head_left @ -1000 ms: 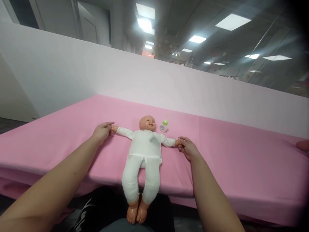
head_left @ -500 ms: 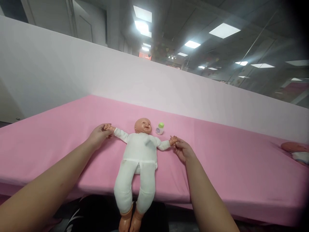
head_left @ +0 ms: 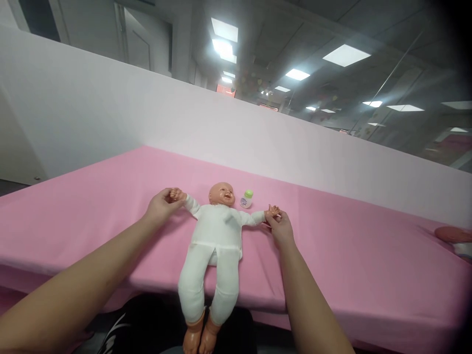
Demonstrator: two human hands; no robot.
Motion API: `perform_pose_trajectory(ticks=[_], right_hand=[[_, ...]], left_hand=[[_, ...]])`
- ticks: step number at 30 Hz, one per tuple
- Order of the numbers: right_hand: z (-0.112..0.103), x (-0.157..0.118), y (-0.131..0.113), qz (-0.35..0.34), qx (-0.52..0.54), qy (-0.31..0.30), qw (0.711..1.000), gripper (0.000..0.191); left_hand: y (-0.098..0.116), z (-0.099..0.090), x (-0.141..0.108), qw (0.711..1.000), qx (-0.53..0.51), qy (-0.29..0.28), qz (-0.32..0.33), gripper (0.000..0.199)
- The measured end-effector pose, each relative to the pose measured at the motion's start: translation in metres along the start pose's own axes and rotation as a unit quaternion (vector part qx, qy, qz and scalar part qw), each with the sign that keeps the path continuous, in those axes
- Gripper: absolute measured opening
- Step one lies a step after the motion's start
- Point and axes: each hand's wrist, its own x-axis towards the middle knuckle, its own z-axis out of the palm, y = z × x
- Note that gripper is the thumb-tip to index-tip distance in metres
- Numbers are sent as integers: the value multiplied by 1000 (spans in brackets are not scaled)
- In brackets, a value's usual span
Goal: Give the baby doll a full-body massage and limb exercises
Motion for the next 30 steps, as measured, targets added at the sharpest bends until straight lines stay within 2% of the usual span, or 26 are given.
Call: perform_pose_trajectory(ticks=[3, 5, 7, 9, 12, 14, 15, 19, 22, 24, 27, 30], right_hand=[[17, -9, -8, -98, 8, 28, 995, 62], [28, -18, -9, -174, -10, -5, 985, 56], [38, -27, -7, -240, -55, -59, 967, 46], [47, -35, -6, -294, -133, -137, 936, 36], [56, -44, -5, -350, -265, -262, 859, 32], [59, -46, -7, -371, -314, -297, 822, 37], [59, -46, -8, -371, -323, -300, 817, 43], [58, -41, -8, -352, -346, -287, 821, 57], [56, -37, -2, -357, -393, -253, 809, 54], [56, -36, 2, -344, -421, -211, 813, 47], [51, -33, 8, -301, -413, -158, 845, 33], [38, -21, 13, -209, -319, -119, 916, 32]], left_hand=[[6, 18, -11, 996, 59, -2, 64, 44], [11, 29, -18, 980, 156, -33, 118, 35], [16, 36, -23, 947, 239, -90, 194, 29], [20, 39, -25, 913, 266, -172, 258, 30], [23, 37, -24, 882, 249, -274, 291, 38], [24, 36, -23, 876, 241, -303, 288, 42], [25, 36, -22, 874, 241, -310, 286, 43], [24, 37, -20, 879, 236, -304, 280, 43], [22, 38, -19, 889, 237, -289, 264, 45], [20, 36, -19, 896, 257, -269, 241, 47], [14, 30, -18, 926, 267, -198, 178, 43], [6, 20, -13, 963, 226, -131, 71, 37]])
